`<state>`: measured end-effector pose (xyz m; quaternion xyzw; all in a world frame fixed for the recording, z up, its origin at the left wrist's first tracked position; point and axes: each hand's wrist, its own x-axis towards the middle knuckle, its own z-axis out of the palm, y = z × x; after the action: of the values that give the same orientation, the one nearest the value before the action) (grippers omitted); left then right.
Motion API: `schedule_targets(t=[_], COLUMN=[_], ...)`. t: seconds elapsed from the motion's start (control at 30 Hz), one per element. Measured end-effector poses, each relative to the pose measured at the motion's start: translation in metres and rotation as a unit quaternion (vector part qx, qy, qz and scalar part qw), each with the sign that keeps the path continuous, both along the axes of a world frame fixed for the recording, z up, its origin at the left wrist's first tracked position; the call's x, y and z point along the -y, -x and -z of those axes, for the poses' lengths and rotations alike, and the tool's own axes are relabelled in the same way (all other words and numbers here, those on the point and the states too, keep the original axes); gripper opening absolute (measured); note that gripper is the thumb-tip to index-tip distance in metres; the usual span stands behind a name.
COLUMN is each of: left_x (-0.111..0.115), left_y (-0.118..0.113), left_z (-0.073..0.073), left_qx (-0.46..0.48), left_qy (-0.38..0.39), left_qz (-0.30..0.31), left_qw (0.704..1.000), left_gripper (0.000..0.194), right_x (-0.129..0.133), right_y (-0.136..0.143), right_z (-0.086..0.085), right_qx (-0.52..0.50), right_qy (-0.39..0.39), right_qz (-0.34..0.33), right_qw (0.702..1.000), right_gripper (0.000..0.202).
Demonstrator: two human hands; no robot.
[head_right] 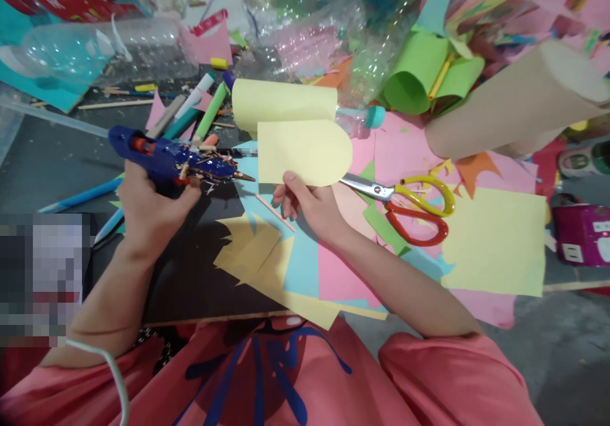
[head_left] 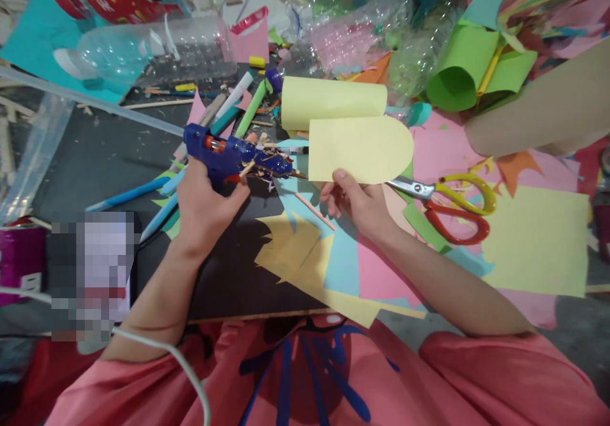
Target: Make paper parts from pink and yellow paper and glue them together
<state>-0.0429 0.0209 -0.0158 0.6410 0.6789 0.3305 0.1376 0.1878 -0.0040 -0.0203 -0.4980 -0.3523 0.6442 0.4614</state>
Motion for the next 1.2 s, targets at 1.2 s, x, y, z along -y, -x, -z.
schedule_targets(t=[1.2], left_x=[-0.0002], left_y=[0.008], left_z=[0.0], left_qx=[-0.093], left_qy=[0.04], left_qz=[0.018], left_qw=[0.995], left_gripper=[0.036], right_x=[0.0004], right_y=[-0.0007], right_z=[-0.0037], right_qx=[0.037], right_qy=[-0.017], right_qz=[-0.032], right_qw=[0.999], right_gripper=[0.053])
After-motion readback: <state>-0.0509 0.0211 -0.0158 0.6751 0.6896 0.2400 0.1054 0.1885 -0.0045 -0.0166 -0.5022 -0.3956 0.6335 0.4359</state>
